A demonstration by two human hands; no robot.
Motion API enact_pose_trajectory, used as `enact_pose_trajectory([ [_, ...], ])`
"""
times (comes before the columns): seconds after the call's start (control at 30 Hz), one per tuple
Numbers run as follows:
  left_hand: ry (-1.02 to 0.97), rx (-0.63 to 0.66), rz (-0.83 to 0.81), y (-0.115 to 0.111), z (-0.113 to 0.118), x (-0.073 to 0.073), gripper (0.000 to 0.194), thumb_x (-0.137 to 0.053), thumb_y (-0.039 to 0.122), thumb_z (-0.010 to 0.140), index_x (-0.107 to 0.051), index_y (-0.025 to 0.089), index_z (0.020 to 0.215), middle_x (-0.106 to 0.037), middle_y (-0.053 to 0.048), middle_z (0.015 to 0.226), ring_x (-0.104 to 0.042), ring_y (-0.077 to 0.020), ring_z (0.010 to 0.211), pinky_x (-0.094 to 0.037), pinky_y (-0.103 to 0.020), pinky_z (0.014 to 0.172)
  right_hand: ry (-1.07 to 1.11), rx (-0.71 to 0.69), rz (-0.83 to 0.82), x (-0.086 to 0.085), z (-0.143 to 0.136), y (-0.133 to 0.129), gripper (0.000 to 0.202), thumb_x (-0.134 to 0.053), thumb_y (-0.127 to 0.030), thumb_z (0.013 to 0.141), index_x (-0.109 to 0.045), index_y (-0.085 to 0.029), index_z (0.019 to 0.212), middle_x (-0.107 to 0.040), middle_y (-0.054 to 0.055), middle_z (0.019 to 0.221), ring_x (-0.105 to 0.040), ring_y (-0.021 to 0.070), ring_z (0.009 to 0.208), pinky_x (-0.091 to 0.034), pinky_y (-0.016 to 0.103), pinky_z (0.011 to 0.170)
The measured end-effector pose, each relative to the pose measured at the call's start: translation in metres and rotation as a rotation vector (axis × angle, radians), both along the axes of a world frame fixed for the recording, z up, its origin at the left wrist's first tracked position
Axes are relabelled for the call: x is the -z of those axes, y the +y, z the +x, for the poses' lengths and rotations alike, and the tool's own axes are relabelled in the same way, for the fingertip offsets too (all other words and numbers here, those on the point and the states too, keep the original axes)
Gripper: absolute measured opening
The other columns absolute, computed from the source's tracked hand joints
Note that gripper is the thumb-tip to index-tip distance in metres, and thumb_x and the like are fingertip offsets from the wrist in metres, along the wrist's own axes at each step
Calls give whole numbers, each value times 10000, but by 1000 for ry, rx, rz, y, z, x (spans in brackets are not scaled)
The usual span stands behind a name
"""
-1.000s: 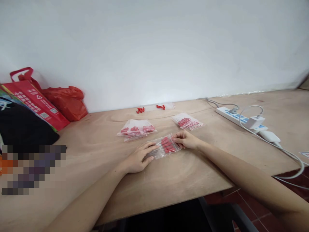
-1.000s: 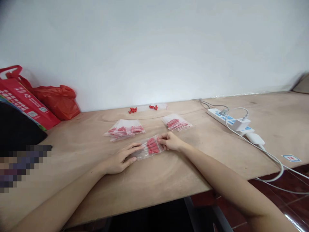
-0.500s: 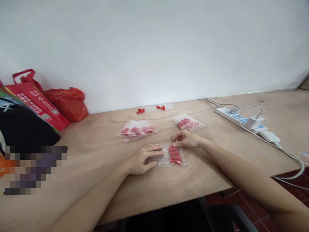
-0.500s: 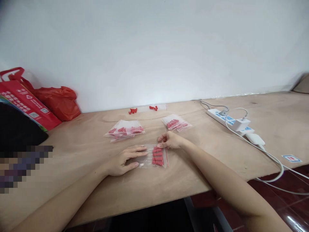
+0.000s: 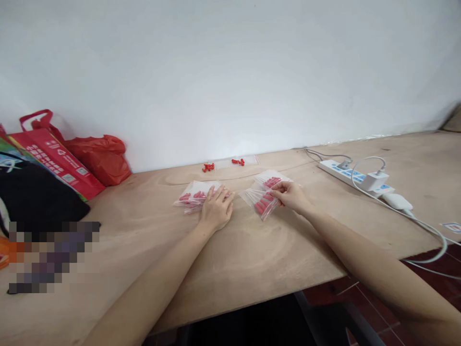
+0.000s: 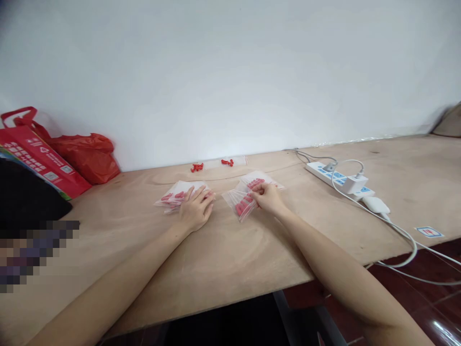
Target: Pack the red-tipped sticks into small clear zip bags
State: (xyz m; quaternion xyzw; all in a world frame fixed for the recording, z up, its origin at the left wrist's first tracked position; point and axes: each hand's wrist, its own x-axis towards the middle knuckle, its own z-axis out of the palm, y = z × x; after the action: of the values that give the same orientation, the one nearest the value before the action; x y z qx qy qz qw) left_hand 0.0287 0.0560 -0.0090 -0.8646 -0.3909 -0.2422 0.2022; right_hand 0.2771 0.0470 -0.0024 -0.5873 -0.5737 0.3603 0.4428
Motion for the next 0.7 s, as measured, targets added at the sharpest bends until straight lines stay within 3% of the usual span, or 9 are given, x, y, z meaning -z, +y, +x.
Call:
enact_pose_trajectory([
  [0.2, 90, -19, -166, 10, 5, -4, 260, -424, 284, 808, -569, 179, 997, -593, -96, 1081, -489, -269, 1066, -293, -497, 935, -219, 61, 194, 13, -31, -5, 89, -552, -263, 701, -551, -175, 692, -598, 2, 557, -554, 119, 443, -421, 229, 468],
  [0.47, 43, -67, -129, 5, -28, -2, 243, -439, 281, 804, -578, 165, 966, -577, -106, 1100, -472, -268, 1081, -267, -502, 960, -34, 78, -46, 17, -67, 26, 53, -546, -218, 721, -518, -181, 695, -627, 22, 604, -603, 140, 479, -457, 224, 490],
  [0.7, -138, 102, -179, -3, -18, 2, 303, -494, 363, 791, -557, 163, 1010, -576, -79, 1053, -531, -199, 988, -441, -342, 869, 130, -57, -111, 20, -59, 31, 184, -557, -316, 748, -468, -168, 812, -582, -2, 503, -593, 148, 466, -479, 247, 464],
])
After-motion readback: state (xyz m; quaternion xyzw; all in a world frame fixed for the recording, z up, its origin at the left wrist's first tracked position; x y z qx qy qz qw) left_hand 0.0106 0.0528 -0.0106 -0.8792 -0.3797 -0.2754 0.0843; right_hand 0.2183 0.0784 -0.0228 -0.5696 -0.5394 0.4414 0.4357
